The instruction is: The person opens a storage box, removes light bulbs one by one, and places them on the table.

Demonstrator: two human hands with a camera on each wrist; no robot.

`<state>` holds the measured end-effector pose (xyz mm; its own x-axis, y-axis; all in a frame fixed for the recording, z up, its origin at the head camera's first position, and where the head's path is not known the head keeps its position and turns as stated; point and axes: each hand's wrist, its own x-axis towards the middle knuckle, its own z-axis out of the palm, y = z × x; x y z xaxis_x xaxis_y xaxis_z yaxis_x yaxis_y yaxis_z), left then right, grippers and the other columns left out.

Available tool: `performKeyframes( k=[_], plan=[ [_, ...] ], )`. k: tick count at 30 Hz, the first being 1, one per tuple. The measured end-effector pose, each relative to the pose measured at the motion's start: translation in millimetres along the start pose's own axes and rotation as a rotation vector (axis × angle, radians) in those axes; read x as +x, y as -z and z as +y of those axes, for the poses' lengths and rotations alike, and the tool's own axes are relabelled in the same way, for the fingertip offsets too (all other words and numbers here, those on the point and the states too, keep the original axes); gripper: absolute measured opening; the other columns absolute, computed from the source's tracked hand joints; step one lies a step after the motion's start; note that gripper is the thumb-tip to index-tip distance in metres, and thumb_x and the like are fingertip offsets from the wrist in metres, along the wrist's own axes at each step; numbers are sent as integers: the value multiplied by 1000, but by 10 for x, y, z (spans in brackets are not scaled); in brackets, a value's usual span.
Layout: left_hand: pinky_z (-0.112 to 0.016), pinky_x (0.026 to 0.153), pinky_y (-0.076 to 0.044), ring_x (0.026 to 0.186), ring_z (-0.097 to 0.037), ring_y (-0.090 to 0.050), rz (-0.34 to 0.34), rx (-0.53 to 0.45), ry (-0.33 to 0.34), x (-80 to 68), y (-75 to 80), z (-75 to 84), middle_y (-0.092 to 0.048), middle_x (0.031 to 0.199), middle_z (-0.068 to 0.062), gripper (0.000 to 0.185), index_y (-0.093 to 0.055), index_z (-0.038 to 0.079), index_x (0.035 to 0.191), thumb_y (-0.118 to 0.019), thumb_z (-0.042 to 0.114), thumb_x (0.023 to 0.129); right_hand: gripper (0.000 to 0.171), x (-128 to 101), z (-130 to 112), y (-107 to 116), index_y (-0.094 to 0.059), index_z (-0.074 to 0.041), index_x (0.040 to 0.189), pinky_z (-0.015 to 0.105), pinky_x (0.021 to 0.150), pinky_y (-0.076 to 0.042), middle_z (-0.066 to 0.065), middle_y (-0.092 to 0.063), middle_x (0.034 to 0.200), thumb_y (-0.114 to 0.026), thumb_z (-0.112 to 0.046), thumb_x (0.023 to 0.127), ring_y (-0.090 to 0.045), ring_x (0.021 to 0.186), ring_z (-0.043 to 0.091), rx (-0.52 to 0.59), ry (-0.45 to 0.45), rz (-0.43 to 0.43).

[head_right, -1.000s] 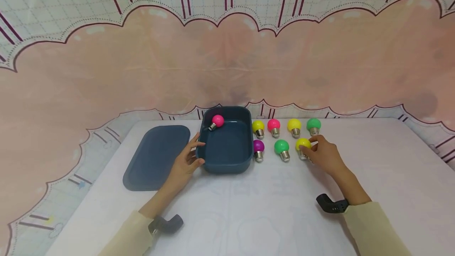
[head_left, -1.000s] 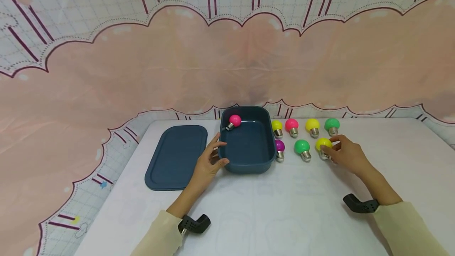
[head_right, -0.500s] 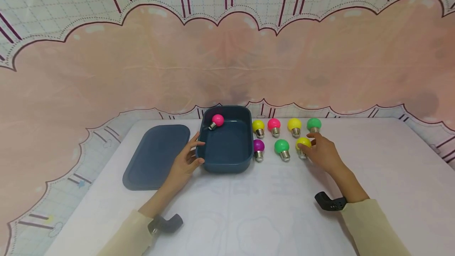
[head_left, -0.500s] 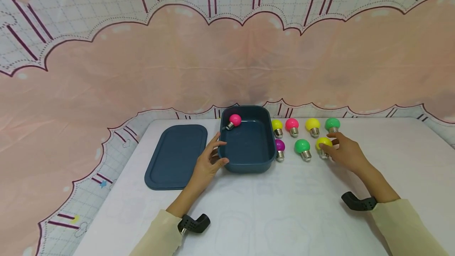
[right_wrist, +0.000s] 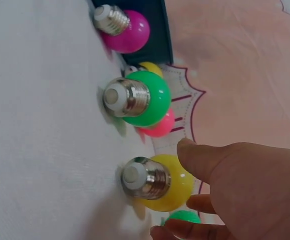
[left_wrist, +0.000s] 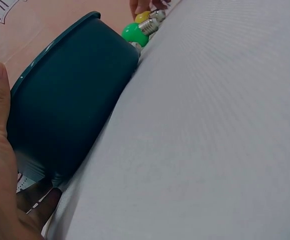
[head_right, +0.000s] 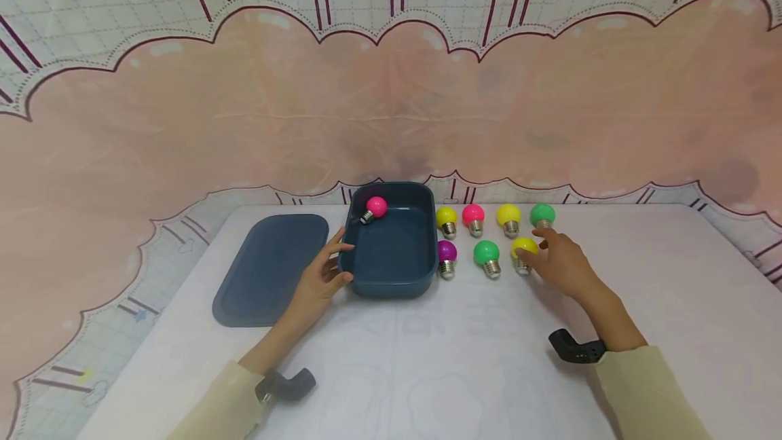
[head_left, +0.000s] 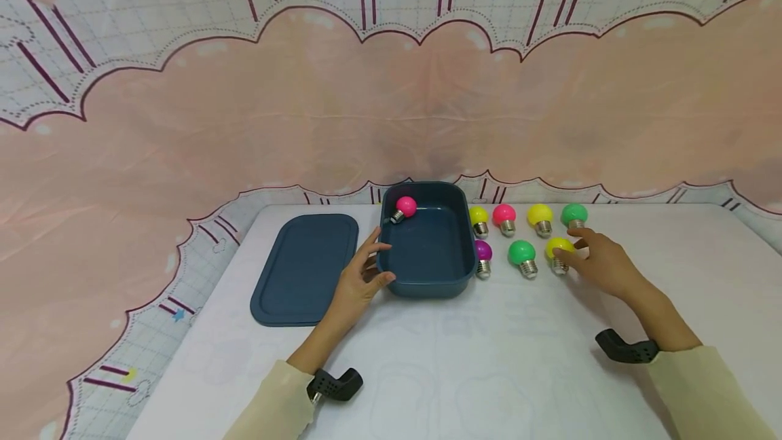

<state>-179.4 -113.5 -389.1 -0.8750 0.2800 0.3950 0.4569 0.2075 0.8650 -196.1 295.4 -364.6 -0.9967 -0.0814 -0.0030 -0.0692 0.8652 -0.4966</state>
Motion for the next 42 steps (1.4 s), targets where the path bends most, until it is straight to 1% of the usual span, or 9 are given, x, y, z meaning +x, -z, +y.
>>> performKeyframes(
  k=[5, 9, 13, 17, 24, 29, 34, 38, 42],
  plan=[
    [-52, 98, -39, 125, -46, -43, 0, -16, 2, -8, -10, 9, -22, 155, -19, 49, -52, -1, 129, -66, 17, 86, 73, -29, 18, 72, -37, 12, 136, 54, 74, -49, 37, -50, 119, -54, -46, 95, -52, 101, 51, -32, 20, 38],
    [-52, 98, -39, 126, -45, -43, -3, -9, 8, -8, -7, 11, -23, 155, -15, 49, -52, 0, 130, -65, 18, 86, 69, -41, -14, 116, -39, 10, 134, 50, 71, -51, 36, -49, 120, -55, -45, 95, -54, 99, 50, -21, 29, 59],
    [-51, 97, -40, 125, -44, -44, -10, -12, 7, 7, 2, 4, -23, 155, -13, 48, -52, 0, 130, -66, 17, 87, 64, -58, -88, 134, -40, 8, 133, 46, 68, -53, 34, -49, 122, -56, -41, 96, -56, 97, 47, -10, 42, 71],
    [-53, 95, -41, 124, -46, -44, -16, -30, -9, 21, 14, -7, -22, 155, -17, 48, -52, -1, 129, -66, 16, 87, 62, -63, -204, 137, -40, 7, 135, 45, 67, -54, 32, -51, 122, -57, -38, 96, -57, 97, 45, 4, 69, 90],
    [-52, 97, -39, 125, -45, -43, -19, -36, -5, 18, 15, -15, -22, 155, -17, 49, -52, -1, 129, -66, 19, 87, 60, -20, -528, 154, -41, 5, 137, 42, 65, -54, 29, -54, 120, -58, -35, 96, -59, 95, 41, 34, 128, 113],
    [-52, 98, -38, 128, -42, -42, -12, -29, 5, 1, 11, -23, -22, 155, -16, 49, -52, 0, 130, -66, 18, 87, 59, 99, -837, 134, -42, 1, 138, 44, 72, -55, 27, -55, 122, -60, -33, 94, -59, 98, 40, 66, 172, 83],
    [-50, 99, -38, 128, -42, -41, -15, -31, 20, -4, 7, -12, -22, 156, -15, 48, -51, 0, 130, -66, 15, 87, 56, 223, -1104, 46, -44, 0, 137, 42, 72, -55, 23, -58, 122, -62, -31, 94, -61, 98, 36, 102, 211, 65],
    [-51, 99, -38, 127, -45, -42, -14, -39, 22, -1, 4, -10, -22, 156, -16, 48, -51, -1, 130, -65, 14, 87, 54, 336, -1312, -58, -46, -2, 137, 43, 75, -54, 21, -59, 121, -61, -31, 94, -61, 97, 33, 131, 237, 51],
    [-52, 98, -39, 125, -46, -44, -13, -43, 18, 3, -3, -13, -21, 155, -17, 48, -51, -1, 130, -65, 15, 87, 54, 453, -1517, -157, -46, -4, 138, 43, 76, -54, 20, -59, 123, -60, -33, 94, -61, 100, 33, 163, 251, 12]
  ],
)
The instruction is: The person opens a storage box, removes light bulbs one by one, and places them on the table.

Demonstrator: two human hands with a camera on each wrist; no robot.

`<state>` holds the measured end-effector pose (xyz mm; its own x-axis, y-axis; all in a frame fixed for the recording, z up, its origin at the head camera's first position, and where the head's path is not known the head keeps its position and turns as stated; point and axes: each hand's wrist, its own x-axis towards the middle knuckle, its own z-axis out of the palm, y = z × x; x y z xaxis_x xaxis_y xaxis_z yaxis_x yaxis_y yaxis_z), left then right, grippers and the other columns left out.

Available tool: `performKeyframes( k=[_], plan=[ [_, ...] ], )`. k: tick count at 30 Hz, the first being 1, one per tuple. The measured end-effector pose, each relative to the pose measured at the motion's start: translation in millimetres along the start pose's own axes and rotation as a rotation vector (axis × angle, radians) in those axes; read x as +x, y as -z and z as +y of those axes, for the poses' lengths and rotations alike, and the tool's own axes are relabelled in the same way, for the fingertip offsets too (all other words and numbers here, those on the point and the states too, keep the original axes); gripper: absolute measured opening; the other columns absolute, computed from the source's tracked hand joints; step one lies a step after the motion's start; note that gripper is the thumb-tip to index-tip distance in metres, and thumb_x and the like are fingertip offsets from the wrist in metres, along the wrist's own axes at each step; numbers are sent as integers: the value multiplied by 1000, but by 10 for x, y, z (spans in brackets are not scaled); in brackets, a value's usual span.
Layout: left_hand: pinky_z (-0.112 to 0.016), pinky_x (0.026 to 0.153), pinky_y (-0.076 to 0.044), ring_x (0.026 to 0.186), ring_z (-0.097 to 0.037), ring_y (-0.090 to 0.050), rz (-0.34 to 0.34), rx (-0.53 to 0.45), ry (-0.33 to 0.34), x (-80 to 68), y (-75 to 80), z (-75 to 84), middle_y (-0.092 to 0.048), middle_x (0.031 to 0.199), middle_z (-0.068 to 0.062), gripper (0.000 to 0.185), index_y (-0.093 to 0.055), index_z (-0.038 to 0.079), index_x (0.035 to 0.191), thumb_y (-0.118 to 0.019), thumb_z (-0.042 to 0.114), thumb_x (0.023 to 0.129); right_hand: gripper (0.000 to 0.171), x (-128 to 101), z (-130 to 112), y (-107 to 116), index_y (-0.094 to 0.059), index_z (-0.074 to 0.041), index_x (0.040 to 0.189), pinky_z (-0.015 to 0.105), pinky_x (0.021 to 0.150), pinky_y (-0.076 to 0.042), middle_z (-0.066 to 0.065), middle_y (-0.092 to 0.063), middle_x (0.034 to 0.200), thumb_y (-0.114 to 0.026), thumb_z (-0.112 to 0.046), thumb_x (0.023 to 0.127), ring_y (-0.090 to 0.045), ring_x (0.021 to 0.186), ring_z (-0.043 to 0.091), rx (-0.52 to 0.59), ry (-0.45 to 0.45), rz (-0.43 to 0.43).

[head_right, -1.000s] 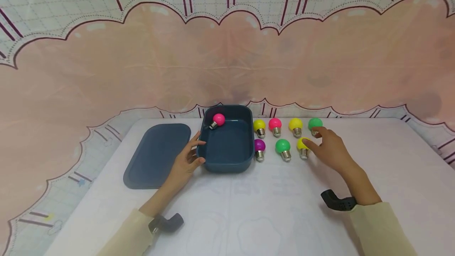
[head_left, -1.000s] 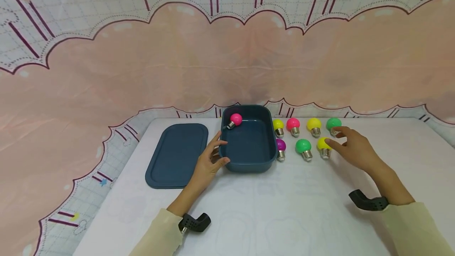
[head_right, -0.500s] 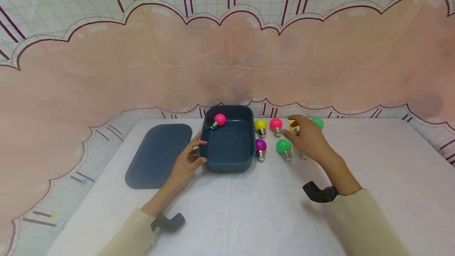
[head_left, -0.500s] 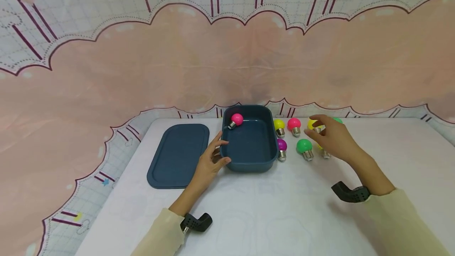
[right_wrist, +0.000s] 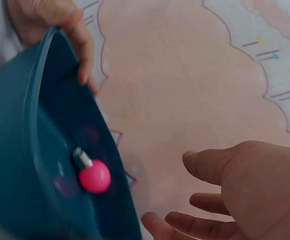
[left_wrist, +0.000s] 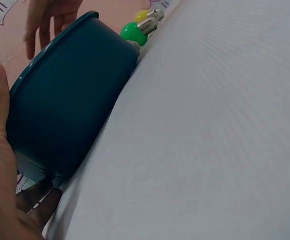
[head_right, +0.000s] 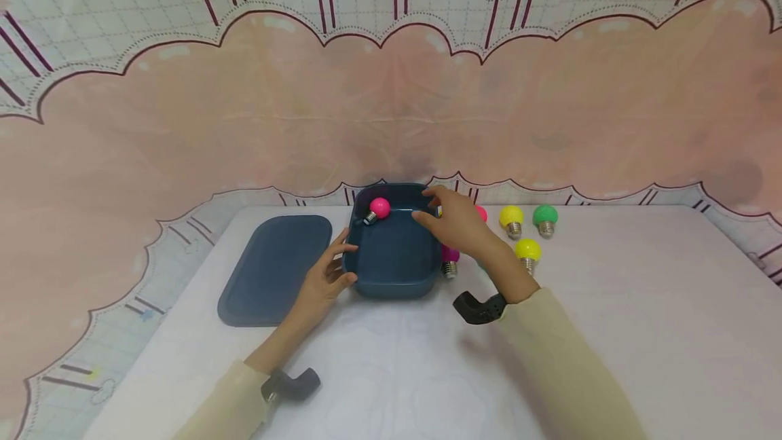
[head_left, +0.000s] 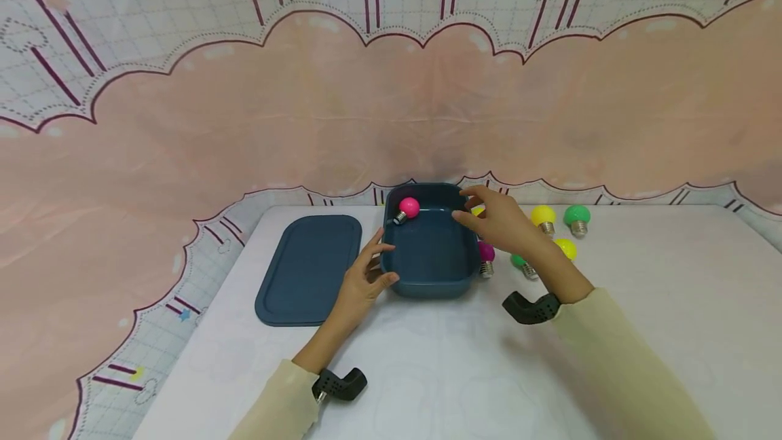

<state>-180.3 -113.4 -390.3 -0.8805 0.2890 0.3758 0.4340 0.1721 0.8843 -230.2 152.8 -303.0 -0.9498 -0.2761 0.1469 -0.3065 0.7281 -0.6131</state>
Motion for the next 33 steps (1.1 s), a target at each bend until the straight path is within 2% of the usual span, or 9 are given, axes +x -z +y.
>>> performKeyframes(
  k=[6, 11, 14, 17, 21, 24, 28, 33],
  plan=[
    [-50, 96, -41, 121, -44, -48, -10, 8, 5, -2, 1, 4, -21, 156, -15, 48, -51, -1, 131, -65, 15, 88, 55, 216, -158, -176, -48, -6, 138, 45, 81, -52, 18, -58, 124, -61, -35, 94, -58, 106, 34, 28, -2, -36],
    [-51, 96, -41, 119, -44, -50, -12, 13, 7, -2, -2, 24, -22, 156, -16, 48, -51, -2, 130, -65, 13, 88, 54, 396, -210, -298, -49, -3, 137, 44, 82, -50, 18, -59, 122, -60, -35, 94, -60, 104, 32, 44, 12, -54],
    [-50, 96, -41, 119, -45, -50, -12, 12, 6, -1, -1, 34, -21, 156, -16, 48, -51, -2, 131, -65, 13, 87, 54, 501, -240, -362, -48, -3, 137, 40, 80, -52, 17, -59, 121, -60, -33, 94, -64, 97, 29, 97, -10, -81],
    [-51, 96, -41, 121, -45, -48, -12, 11, 4, -3, -1, 39, -21, 156, -16, 49, -50, -2, 131, -65, 14, 87, 54, 587, -266, -423, -45, -4, 139, 37, 78, -54, 17, -57, 122, -61, -30, 95, -66, 92, 27, 198, -62, -117],
    [-52, 96, -40, 123, -47, -45, -6, 2, -8, -8, 7, 26, -21, 155, -18, 50, -51, -2, 131, -65, 17, 87, 55, 693, -267, -519, -43, -2, 140, 36, 81, -53, 20, -54, 127, -60, -28, 95, -65, 99, 30, 299, -119, -148],
    [-52, 97, -40, 123, -46, -45, -2, -7, -13, -8, 10, 5, -22, 155, -17, 50, -51, -2, 130, -66, 19, 86, 55, 759, -265, -588, -42, 1, 140, 37, 82, -53, 22, -53, 128, -59, -26, 96, -64, 102, 33, 323, -135, -148],
    [-53, 96, -40, 122, -46, -46, 0, -19, -16, 1, 6, -14, -23, 155, -16, 49, -52, -2, 130, -66, 17, 87, 53, 828, -249, -672, -42, 2, 139, 40, 83, -52, 23, -53, 127, -59, -24, 96, -64, 100, 33, 302, -146, -124],
    [-52, 96, -41, 121, -45, -48, 5, -17, -21, 8, -1, -15, -23, 155, -16, 45, -52, -2, 129, -66, 10, 88, 53, 895, -191, -773, -43, 1, 140, 43, 91, -47, 22, -50, 134, -59, -23, 95, -57, 109, 33, 149, -124, -98]
  ],
)
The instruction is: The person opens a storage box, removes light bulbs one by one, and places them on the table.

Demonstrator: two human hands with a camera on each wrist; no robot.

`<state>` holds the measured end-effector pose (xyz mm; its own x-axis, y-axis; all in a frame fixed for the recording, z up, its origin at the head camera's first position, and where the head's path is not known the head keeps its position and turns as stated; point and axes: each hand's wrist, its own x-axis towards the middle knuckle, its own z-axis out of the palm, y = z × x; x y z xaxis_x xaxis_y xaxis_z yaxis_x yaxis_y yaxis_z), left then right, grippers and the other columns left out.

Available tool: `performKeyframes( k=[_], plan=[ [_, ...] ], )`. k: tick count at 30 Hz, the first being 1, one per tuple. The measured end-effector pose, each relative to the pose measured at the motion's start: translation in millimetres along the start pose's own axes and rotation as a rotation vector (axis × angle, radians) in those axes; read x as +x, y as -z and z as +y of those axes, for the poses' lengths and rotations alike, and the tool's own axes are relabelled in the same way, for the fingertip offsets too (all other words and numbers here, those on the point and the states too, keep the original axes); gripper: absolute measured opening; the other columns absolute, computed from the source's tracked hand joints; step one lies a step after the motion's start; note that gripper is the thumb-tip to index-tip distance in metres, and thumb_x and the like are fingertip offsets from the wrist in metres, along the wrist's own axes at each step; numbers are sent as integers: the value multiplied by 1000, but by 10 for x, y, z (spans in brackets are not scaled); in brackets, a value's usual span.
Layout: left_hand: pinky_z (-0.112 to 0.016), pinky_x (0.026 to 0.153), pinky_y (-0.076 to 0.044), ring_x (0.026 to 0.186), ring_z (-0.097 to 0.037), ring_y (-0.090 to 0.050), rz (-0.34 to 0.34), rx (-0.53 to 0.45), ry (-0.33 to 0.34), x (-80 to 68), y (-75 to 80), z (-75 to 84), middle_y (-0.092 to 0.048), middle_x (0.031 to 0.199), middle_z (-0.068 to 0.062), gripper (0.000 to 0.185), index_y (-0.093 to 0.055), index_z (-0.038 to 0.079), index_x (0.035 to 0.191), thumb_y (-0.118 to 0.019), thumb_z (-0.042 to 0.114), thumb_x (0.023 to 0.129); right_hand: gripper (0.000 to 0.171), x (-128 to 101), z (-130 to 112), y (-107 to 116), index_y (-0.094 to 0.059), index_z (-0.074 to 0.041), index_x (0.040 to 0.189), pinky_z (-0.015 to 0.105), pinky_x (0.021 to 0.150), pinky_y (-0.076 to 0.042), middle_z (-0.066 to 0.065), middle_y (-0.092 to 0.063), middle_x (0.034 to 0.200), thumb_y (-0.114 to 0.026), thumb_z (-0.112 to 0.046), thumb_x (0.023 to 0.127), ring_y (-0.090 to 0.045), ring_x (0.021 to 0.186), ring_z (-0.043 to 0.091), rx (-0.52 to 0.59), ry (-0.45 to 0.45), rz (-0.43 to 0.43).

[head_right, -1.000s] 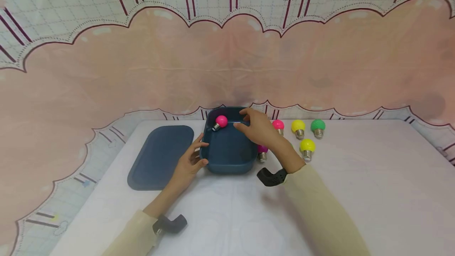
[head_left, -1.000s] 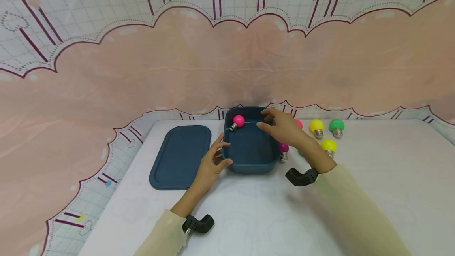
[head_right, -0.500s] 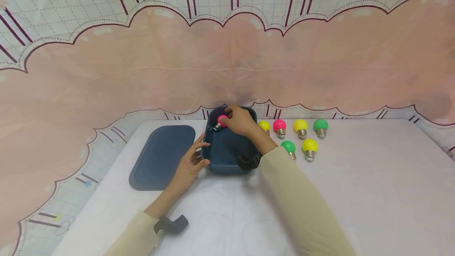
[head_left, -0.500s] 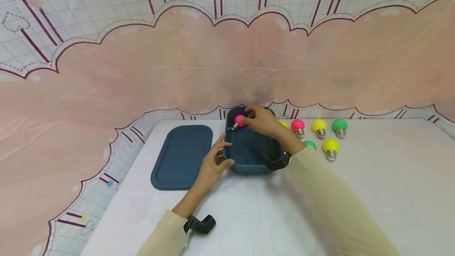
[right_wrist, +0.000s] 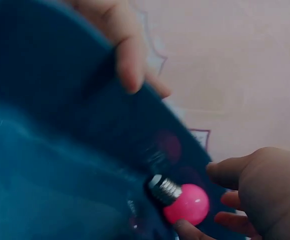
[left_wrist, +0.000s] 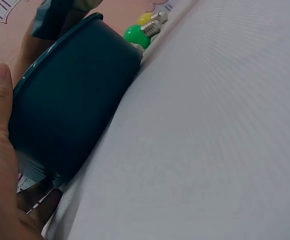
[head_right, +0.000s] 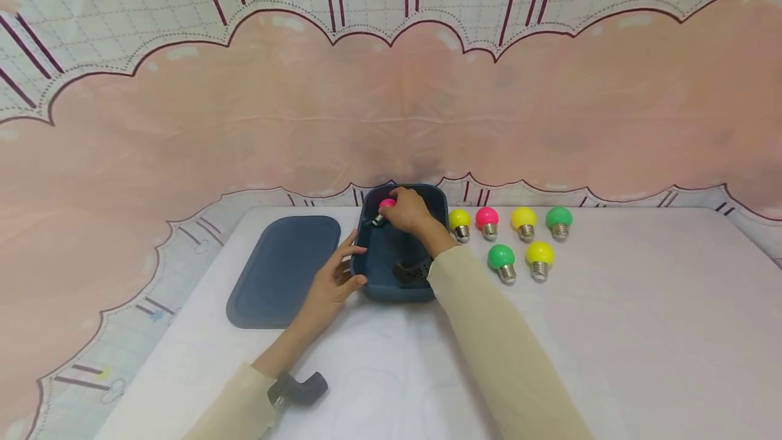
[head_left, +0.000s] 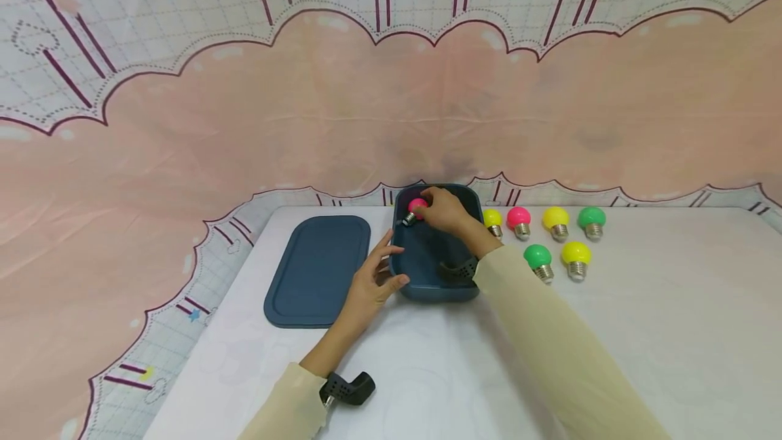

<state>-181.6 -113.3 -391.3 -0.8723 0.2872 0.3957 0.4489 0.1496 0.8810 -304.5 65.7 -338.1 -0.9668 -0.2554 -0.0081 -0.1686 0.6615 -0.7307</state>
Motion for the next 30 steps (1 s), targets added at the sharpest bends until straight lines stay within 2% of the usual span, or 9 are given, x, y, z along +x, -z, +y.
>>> performKeyframes(
  k=[3, 9, 14, 16, 21, 27, 30],
  plan=[
    [-51, 95, -41, 120, -44, -49, 1, 7, 3, -8, -4, 3, -23, 155, -17, 44, -53, -2, 128, -66, 8, 88, 55, 44, 37, -47, -44, 2, 140, 43, 93, -46, 22, -48, 137, -61, -20, 93, -54, 113, 34, -82, 40, -7],
    [-52, 96, -40, 121, -45, -47, 1, 2, 4, -15, -15, 5, -22, 155, -17, 43, -52, -3, 128, -66, 5, 88, 55, 117, 89, -112, -47, -1, 140, 43, 93, -46, 23, -46, 138, -64, -15, 90, -52, 114, 35, -156, 101, -28],
    [-47, 97, -42, 122, -38, -49, 9, 5, 0, 16, 1, -229, -22, 157, -9, 46, -51, -2, 130, -67, 9, 89, 51, 130, 110, -116, -51, -3, 138, 44, 94, -45, 24, -43, 138, -63, -15, 90, -51, 113, 37, -205, 114, -9],
    [-44, 97, -42, 122, -35, -50, 13, 15, -6, 22, 9, -316, -23, 157, -5, 48, -51, -1, 131, -67, 15, 89, 49, 125, 104, -112, -52, -3, 137, 44, 93, -46, 24, -42, 137, -63, -14, 90, -51, 112, 37, -210, 108, -11],
    [-41, 97, -43, 122, -33, -50, 17, 18, -23, 23, 12, -323, -23, 157, -4, 51, -51, 1, 130, -68, 24, 88, 46, 136, 114, -99, -54, -9, 136, 43, 90, -47, 21, -50, 134, -62, -16, 92, -53, 107, 35, -211, 88, -35],
    [-44, 98, -42, 123, -33, -49, 15, 18, -2, 30, -1, -320, -23, 157, -1, 48, -51, 0, 130, -68, 17, 88, 36, 121, 115, -68, -59, -12, 130, 43, 87, -49, 17, -57, 128, -61, -18, 94, -54, 103, 33, -178, 72, -64],
    [-48, 98, -41, 125, -37, -47, 11, 9, 3, 30, -6, -264, -22, 157, -6, 46, -51, -1, 130, -67, 11, 88, 30, 109, 113, -58, -62, -11, 122, 44, 88, -48, 16, -58, 123, -62, -18, 94, -54, 102, 32, -163, 91, -73]
  ],
)
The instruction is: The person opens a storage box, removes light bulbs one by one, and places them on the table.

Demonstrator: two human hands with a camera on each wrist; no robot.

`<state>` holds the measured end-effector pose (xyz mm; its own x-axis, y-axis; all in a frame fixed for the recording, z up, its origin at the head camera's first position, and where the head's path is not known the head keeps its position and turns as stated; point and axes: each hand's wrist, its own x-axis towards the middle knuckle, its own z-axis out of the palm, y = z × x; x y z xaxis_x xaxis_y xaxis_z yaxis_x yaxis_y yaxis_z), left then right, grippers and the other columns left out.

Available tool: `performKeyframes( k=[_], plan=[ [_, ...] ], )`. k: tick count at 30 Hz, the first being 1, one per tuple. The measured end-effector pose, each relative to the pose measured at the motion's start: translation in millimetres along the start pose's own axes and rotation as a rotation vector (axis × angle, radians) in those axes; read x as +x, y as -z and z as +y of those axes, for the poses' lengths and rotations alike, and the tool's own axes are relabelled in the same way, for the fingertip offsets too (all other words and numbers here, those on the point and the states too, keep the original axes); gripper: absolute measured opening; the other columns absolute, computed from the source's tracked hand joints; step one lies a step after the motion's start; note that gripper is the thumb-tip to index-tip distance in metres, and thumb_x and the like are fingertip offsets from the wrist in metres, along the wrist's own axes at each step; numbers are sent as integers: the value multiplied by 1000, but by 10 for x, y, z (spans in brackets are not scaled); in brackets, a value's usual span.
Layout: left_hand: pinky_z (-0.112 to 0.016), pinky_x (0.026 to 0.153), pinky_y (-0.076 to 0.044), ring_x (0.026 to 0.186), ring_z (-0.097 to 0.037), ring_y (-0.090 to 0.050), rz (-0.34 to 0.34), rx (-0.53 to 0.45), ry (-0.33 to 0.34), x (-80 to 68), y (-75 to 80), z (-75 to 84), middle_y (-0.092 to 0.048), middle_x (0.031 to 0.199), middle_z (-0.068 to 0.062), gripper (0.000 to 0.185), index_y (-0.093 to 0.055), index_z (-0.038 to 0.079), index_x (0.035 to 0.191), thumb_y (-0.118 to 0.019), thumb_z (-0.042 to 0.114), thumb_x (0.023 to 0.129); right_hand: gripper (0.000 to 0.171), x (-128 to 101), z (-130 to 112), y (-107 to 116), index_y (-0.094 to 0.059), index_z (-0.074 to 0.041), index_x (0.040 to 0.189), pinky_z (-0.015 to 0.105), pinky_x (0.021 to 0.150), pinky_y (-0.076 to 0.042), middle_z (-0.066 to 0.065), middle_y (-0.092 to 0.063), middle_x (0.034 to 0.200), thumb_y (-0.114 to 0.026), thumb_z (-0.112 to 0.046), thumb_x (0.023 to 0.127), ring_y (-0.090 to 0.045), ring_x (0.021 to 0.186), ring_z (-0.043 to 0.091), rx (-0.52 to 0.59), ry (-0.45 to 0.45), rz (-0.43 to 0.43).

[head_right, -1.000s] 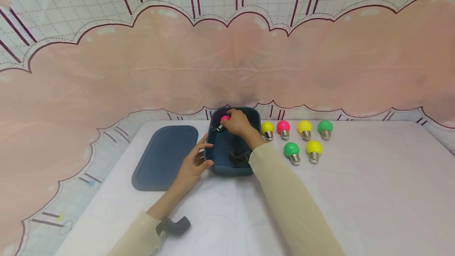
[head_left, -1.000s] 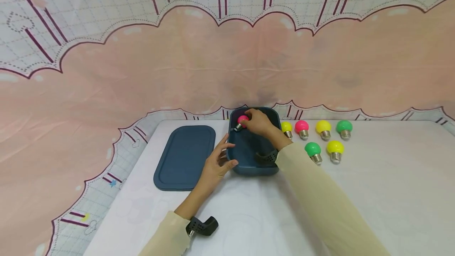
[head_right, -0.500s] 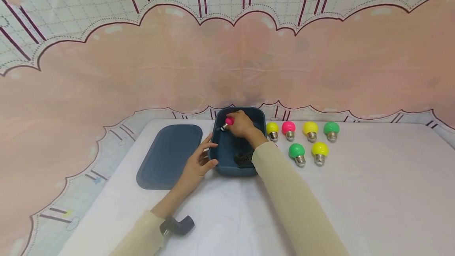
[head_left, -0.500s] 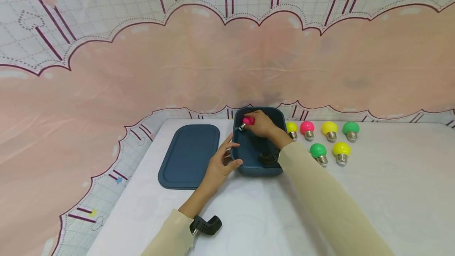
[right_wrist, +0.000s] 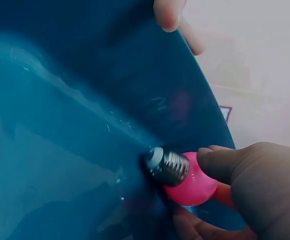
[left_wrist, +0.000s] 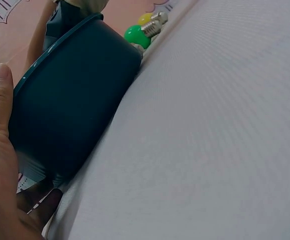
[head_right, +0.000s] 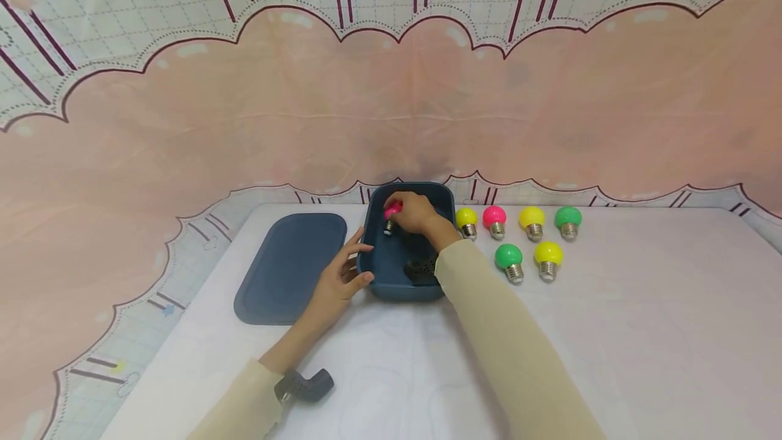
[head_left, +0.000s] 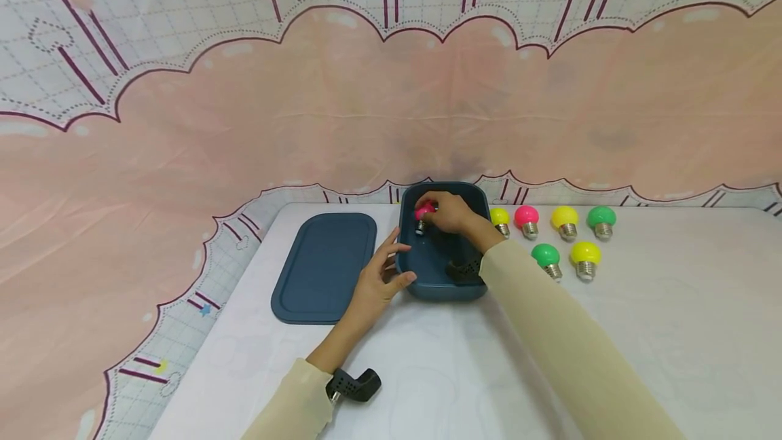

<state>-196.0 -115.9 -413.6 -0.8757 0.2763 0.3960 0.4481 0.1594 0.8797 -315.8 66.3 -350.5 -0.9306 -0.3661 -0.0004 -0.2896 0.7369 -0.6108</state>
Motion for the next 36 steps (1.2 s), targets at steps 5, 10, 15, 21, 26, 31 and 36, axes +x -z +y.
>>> performKeyframes(
  k=[5, 10, 15, 21, 26, 31, 36],
  plan=[
    [-50, 98, -40, 124, -42, -46, -11, -11, 7, -21, 9, 210, -21, 156, -13, 43, -52, -2, 128, -66, 6, 89, 21, -5, 2, -4, -67, -11, 113, 44, 89, -47, 13, -61, 117, -64, -15, 92, -54, 99, 31, 13, 33, -24],
    [-51, 99, -39, 123, -43, -46, -14, -15, 14, -26, 12, 298, -22, 156, -14, 42, -52, -3, 128, -66, 5, 89, 25, -15, 32, -11, -69, -15, 116, 44, 88, -48, 12, -59, 124, -66, -16, 91, -52, 103, 31, 25, 36, -47],
    [-51, 98, -39, 123, -43, -46, -15, -13, 10, -22, 13, 294, -22, 156, -15, 42, -52, -3, 128, -65, 4, 89, 41, -16, 70, -23, -62, -14, 128, 48, 94, -43, 12, -55, 132, -70, -20, 89, -50, 114, 32, 41, 23, -62],
    [-50, 98, -40, 123, -44, -47, -18, 2, 9, -24, 15, 291, -22, 155, -16, 42, -52, -3, 128, -65, 4, 89, 44, -15, 89, -22, -60, -13, 128, 45, 89, -48, 17, -58, 124, -72, -23, 87, -56, 104, 32, 51, -8, -93],
    [-50, 98, -40, 123, -44, -46, -23, 1, 19, -22, -4, 279, -21, 156, -16, 42, -51, -5, 128, -65, 5, 90, 43, -59, 98, 33, -61, -14, 128, 41, 83, -50, 18, -59, 118, -71, -21, 87, -57, 97, 30, 57, 12, -108],
    [-49, 98, -40, 123, -41, -47, -26, 9, 39, -16, -6, 271, -21, 156, -13, 45, -49, -7, 129, -66, 8, 90, 43, -134, 66, 181, -61, -15, 127, 41, 85, -49, 16, -59, 120, -72, -22, 87, -56, 100, 29, 91, 34, -50],
    [-48, 98, -41, 124, -37, -48, -17, 24, 38, -17, 14, 282, -21, 156, -12, 45, -50, -5, 130, -66, 7, 90, 46, -279, -14, 437, -60, -12, 129, 42, 84, -49, 16, -60, 118, -72, -23, 86, -56, 101, 30, 145, 71, 13]
  ],
)
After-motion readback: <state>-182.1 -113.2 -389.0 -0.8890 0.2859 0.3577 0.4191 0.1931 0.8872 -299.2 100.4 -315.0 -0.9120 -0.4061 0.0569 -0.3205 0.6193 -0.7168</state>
